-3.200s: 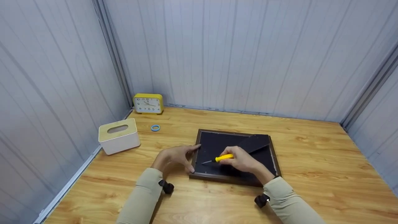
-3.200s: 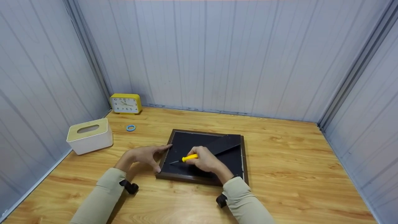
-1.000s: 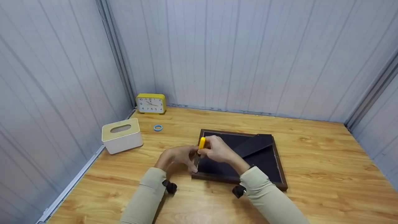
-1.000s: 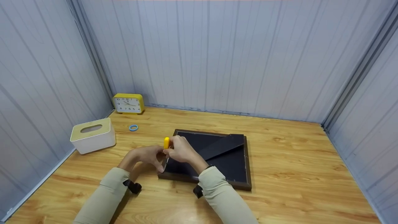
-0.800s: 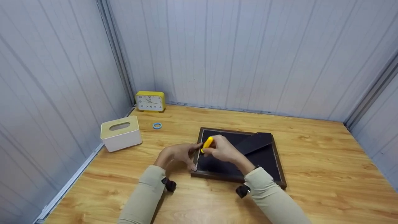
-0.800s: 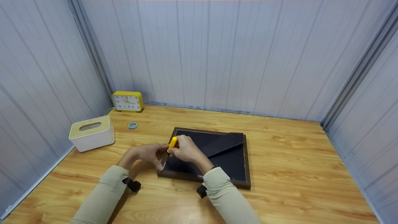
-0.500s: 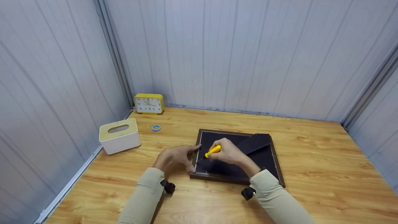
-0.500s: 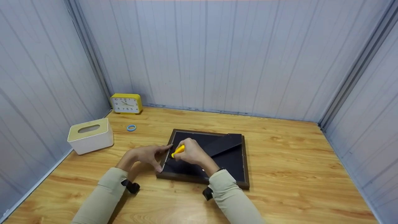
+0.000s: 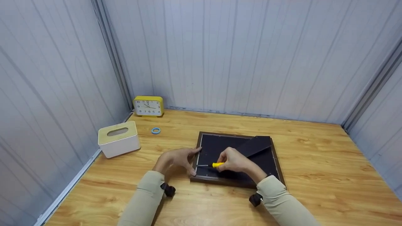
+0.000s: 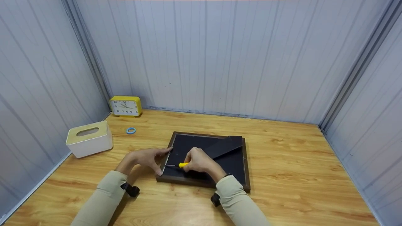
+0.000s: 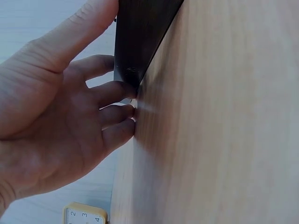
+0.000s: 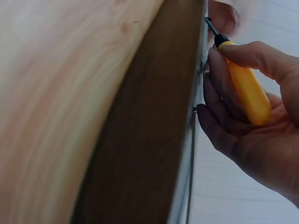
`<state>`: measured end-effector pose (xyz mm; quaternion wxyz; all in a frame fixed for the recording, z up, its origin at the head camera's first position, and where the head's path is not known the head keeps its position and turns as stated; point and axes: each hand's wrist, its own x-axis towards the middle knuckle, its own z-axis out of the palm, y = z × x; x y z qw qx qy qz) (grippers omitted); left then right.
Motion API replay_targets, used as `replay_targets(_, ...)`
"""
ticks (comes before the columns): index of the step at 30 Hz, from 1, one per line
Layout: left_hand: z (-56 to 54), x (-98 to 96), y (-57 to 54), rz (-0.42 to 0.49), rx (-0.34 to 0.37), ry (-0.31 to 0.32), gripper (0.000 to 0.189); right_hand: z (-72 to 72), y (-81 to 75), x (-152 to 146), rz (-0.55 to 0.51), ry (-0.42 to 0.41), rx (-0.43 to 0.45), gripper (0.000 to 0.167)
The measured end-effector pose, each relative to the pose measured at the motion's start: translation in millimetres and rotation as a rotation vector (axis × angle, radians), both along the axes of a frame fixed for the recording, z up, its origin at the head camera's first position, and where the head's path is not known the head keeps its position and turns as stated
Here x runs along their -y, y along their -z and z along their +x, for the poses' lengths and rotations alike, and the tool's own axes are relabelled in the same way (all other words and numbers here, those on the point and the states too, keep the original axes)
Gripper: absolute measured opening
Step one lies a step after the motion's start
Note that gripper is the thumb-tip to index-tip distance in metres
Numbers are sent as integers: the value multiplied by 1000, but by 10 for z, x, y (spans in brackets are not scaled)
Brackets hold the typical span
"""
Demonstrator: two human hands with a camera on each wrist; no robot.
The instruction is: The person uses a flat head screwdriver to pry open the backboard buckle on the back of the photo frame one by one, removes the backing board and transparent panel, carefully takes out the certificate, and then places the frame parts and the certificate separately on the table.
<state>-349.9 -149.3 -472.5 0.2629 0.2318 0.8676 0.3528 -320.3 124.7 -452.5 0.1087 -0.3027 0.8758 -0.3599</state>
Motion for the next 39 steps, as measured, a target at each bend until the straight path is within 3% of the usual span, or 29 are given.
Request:
replay_targets(10, 11, -8, -5, 12, -11, 17, 118, -7, 13, -196, -24, 18, 32, 12)
replay_targets(14, 11, 7, -8, 21, -23, 24, 117, -3, -13, -360, -64, 51, 104, 18)
replay_targets(16, 11, 15, -6, 33, -21, 25, 116, 0, -32, -446, -77, 72, 129, 24)
replay_targets(22, 29, 38, 26, 120, 81, 13, 115, 8, -57, -719, -99, 110, 114, 42)
replay_targets(25, 37, 37, 36, 118, 77, 6, 115, 12, -48, -885, -124, 105, 122, 51)
replay_targets(32, 45, 20, 50, 144, 107, -11, 117, 28, 8, -1432, -79, 236, 67, 101)
replay_targets(35, 45, 18, 41, 121, 82, -8, 116, 27, 41, -1699, -26, 271, 57, 102)
replay_targets(39, 39, 14, 16, 84, 65, -28, 118, 22, 93, -1959, 18, 249, 48, 103)
